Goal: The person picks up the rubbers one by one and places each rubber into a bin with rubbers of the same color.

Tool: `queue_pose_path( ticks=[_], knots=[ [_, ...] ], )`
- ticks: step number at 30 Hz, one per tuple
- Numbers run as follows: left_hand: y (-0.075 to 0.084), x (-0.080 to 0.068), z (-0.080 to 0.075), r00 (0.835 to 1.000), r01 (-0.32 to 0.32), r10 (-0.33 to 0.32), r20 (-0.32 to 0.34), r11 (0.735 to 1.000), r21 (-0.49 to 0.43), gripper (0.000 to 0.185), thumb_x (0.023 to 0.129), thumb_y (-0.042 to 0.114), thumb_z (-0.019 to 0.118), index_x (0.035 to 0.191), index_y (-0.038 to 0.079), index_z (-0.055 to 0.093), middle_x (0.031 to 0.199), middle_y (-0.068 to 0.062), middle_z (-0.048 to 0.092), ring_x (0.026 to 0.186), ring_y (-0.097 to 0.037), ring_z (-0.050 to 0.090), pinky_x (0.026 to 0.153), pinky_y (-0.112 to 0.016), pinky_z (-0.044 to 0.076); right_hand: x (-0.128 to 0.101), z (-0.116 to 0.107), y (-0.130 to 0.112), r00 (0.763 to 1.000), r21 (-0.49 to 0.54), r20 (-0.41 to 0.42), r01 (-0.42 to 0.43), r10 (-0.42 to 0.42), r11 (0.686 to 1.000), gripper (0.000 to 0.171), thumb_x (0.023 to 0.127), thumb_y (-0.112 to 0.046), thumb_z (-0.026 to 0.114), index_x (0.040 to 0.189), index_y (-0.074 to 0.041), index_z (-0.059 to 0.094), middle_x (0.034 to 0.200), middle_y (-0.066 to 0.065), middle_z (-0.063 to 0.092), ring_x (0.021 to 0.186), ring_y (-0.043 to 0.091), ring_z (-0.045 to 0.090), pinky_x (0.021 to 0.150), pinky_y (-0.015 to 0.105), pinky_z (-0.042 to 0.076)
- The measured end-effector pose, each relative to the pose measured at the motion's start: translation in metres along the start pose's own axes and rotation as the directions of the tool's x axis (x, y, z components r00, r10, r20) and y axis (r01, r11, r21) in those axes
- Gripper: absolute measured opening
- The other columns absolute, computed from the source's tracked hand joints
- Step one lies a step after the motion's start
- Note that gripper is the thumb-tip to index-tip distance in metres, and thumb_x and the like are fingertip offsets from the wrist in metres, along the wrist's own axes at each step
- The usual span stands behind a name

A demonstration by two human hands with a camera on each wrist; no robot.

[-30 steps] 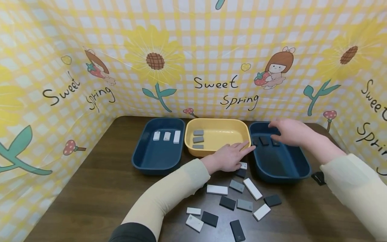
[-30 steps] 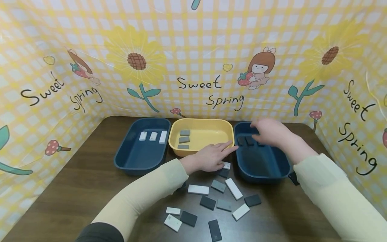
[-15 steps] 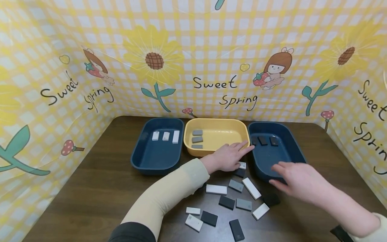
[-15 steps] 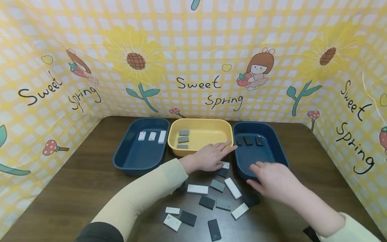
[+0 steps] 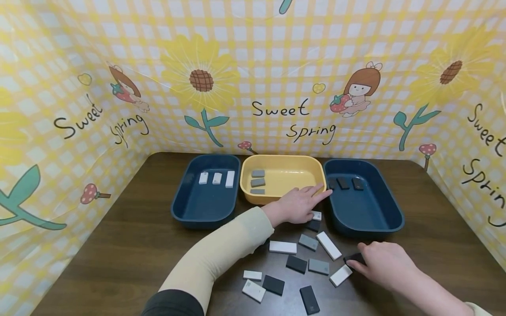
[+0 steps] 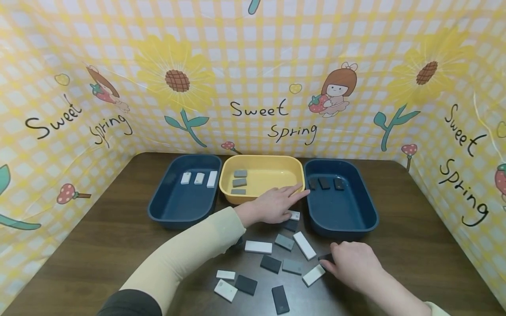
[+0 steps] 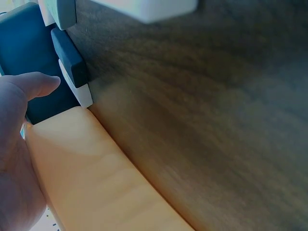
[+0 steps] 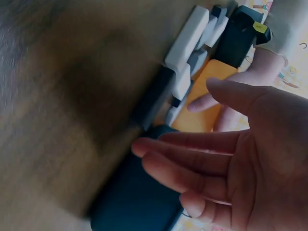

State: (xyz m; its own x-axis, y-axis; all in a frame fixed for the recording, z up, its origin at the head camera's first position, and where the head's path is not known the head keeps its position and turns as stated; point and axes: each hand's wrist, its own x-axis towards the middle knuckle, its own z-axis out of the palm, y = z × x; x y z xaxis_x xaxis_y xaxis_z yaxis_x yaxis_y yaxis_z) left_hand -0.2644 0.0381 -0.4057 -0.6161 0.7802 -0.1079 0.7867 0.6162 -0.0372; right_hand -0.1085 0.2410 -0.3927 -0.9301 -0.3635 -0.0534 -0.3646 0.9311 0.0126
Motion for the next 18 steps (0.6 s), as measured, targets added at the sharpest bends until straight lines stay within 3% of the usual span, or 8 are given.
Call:
queue_pose_path(
  ticks=[3, 11, 18],
  knots=[
    [0.0, 0.0, 0.0, 1.0, 0.001, -0.001, 0.002, 1.0, -0.009, 0.08, 0.097, 0.034, 0.057, 0.157, 0.026, 0.005, 0.162, -0.004, 0.01, 0.14, -0.019, 0.029, 0.104, -0.039, 0.037, 0.003, 0.003, -0.002, 0.998, 0.002, 0.057, -0.029, 0.029, 1.0, 0.037, 0.083, -0.046, 0.071, 0.075, -0.01, 0.064, 0.052, -0.005, 0.042, 0.045, 0.011, 0.042, 0.044, 0.03, 0.038],
    [0.001, -0.002, -0.001, 1.0, -0.006, 0.006, -0.001, 1.0, -0.005, 0.081, 0.097, 0.033, 0.058, 0.157, 0.025, 0.004, 0.162, -0.005, 0.011, 0.14, -0.019, 0.03, 0.104, -0.039, 0.037, 0.011, 0.007, -0.005, 0.995, 0.013, 0.099, -0.031, 0.03, 0.999, 0.035, 0.081, -0.043, 0.075, 0.077, -0.01, 0.064, 0.056, -0.003, 0.047, 0.049, 0.013, 0.042, 0.045, 0.031, 0.038],
    [0.002, -0.003, -0.003, 1.0, -0.001, 0.001, 0.002, 1.0, 0.016, 0.082, 0.097, 0.035, 0.057, 0.157, 0.025, 0.004, 0.162, -0.005, 0.011, 0.139, -0.019, 0.03, 0.103, -0.039, 0.038, 0.012, 0.01, -0.005, 0.997, 0.008, 0.071, -0.038, 0.037, 0.999, 0.032, 0.082, -0.04, 0.075, 0.073, -0.011, 0.062, 0.052, -0.005, 0.042, 0.046, 0.012, 0.04, 0.044, 0.029, 0.036]
  ],
)
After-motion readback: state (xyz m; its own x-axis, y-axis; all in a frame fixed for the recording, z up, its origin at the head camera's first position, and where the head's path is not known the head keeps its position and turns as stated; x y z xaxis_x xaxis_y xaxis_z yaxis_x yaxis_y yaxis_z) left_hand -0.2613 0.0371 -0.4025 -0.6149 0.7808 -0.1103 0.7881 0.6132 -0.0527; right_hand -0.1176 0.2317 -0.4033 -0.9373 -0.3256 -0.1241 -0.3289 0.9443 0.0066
